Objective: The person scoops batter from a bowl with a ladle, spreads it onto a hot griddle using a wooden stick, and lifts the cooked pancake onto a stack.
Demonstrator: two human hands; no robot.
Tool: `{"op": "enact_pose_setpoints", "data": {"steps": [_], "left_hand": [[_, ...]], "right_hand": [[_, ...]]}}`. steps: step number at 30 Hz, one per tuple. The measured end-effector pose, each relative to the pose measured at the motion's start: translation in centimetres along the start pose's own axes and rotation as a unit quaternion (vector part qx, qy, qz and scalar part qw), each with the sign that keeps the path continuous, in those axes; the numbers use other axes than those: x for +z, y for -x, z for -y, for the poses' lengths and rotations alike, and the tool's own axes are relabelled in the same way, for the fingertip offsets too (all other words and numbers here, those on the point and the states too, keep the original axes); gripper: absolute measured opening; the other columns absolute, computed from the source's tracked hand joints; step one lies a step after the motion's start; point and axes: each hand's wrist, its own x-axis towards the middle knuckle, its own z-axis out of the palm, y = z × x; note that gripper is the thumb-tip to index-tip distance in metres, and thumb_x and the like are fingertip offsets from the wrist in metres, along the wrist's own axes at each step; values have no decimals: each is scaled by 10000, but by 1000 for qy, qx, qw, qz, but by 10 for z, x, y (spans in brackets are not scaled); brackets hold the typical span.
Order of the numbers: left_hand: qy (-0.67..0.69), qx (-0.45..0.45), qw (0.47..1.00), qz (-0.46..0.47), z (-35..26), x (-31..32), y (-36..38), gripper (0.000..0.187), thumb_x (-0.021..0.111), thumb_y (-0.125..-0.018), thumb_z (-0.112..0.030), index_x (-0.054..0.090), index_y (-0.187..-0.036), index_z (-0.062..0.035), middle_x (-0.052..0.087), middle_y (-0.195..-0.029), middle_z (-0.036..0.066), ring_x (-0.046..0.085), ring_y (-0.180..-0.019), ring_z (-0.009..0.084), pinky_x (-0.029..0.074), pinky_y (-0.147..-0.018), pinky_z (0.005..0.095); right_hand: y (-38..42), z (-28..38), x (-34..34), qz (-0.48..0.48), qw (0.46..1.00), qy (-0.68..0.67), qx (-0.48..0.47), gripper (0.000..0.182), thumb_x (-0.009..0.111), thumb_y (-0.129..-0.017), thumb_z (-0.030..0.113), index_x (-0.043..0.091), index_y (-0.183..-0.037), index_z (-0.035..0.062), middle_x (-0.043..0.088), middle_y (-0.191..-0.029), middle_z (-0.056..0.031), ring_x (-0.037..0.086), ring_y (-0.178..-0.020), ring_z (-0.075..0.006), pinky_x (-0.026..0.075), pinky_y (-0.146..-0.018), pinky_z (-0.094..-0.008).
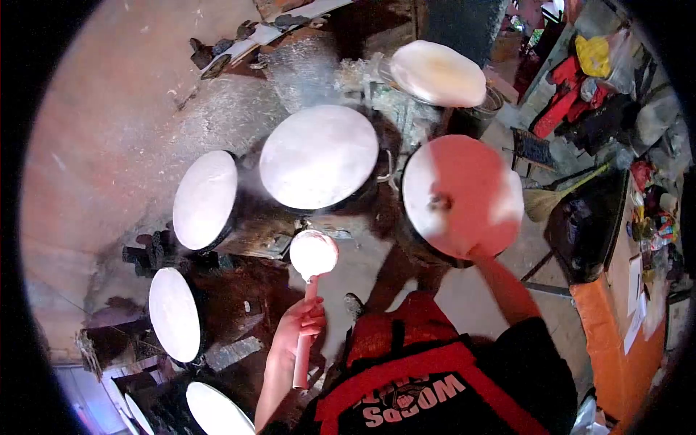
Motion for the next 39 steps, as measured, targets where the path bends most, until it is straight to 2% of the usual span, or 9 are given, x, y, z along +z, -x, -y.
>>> {"op": "enact_pose_setpoints", "data": {"steps": [1, 3, 4, 10, 17, 23, 32, 36, 39], "left_hand": [[21, -5, 1000, 10, 11, 15, -2, 119, 469, -907, -65, 494, -989, 18, 396, -655, 2, 354, -470, 54, 271, -330, 155], [95, -39, 994, 46, 33, 40, -4, 106, 461, -917, -70, 485, -978, 13, 399, -660, 6, 354, -467, 53, 272, -330, 155], [129, -60, 988, 66, 44, 52, -6, 101, 456, -922, -73, 480, -972, 11, 400, -663, 9, 354, -465, 53, 273, -331, 155], [284, -64, 955, 63, 107, 104, -1, 179, 396, -947, -92, 436, -1050, 48, 402, -693, 43, 370, -488, 81, 325, -371, 188], [277, -7, 961, 12, 141, 138, 9, 214, 430, -951, -100, 462, -1064, 79, 388, -706, 42, 355, -489, 70, 306, -347, 176], [244, 19, 970, 16, 143, 152, 3, 201, 434, -944, -82, 448, -1061, 80, 379, -713, 41, 355, -504, 68, 308, -347, 177], [304, -35, 951, 45, 123, 154, -20, 196, 431, -936, -73, 424, -1058, 80, 377, -707, 37, 349, -500, 68, 297, -342, 165], [222, -11, 975, 27, 90, 154, -39, 195, 455, -924, -70, 438, -1058, 69, 376, -693, 26, 336, -491, 56, 273, -329, 154], [135, 3, 989, 59, 52, 153, -60, 194, 484, -905, -67, 456, -1054, 55, 378, -685, 25, 329, -493, 56, 264, -327, 150]], "right_hand": [[-21, -14, -38, -10, 996, -90, 15, 277, 571, -851, 273, 566, -1015, 51, 612, -874, -91, 577, -832, -195, 460, -696, -362], [-54, -13, -115, -59, 992, 106, -28, 309, 543, -859, 296, 571, -1030, 40, 624, -843, -111, 603, -804, -237, 468, -688, -388], [-72, -28, -144, -133, 958, 176, -181, 332, 531, -859, 312, 582, -1036, 36, 634, -826, -130, 620, -786, -270, 473, -688, -400], [-145, -107, -258, -119, 920, 373, -1, 391, 535, -832, 413, 658, -1006, 85, 637, -890, -203, 604, -840, -377, 471, -718, -432], [-191, -146, -233, -70, 952, 295, 51, 421, 617, -756, 496, 678, -880, 98, 626, -676, -130, 621, -647, -266, 445, -594, -385], [-170, -82, -232, -101, 952, 260, -128, 239, 645, -774, 304, 678, -813, 71, 633, -654, -89, 578, -585, -170, 431, -565, -333], [-170, 78, -251, -37, 978, 186, -85, 338, 679, -755, 282, 663, -868, -36, 571, -656, -21, 504, -619, -93, 424, -575, -296], [-254, 99, -292, -74, 965, 215, -127, 307, 677, -721, 269, 666, -855, -8, 602, -641, -85, 548, -577, -160, 432, -549, -325], [-284, 184, -311, -240, 840, 443, -202, 419, 571, -735, 385, 652, -858, -7, 609, -726, -255, 621, -688, -376, 472, -632, -437]]}}
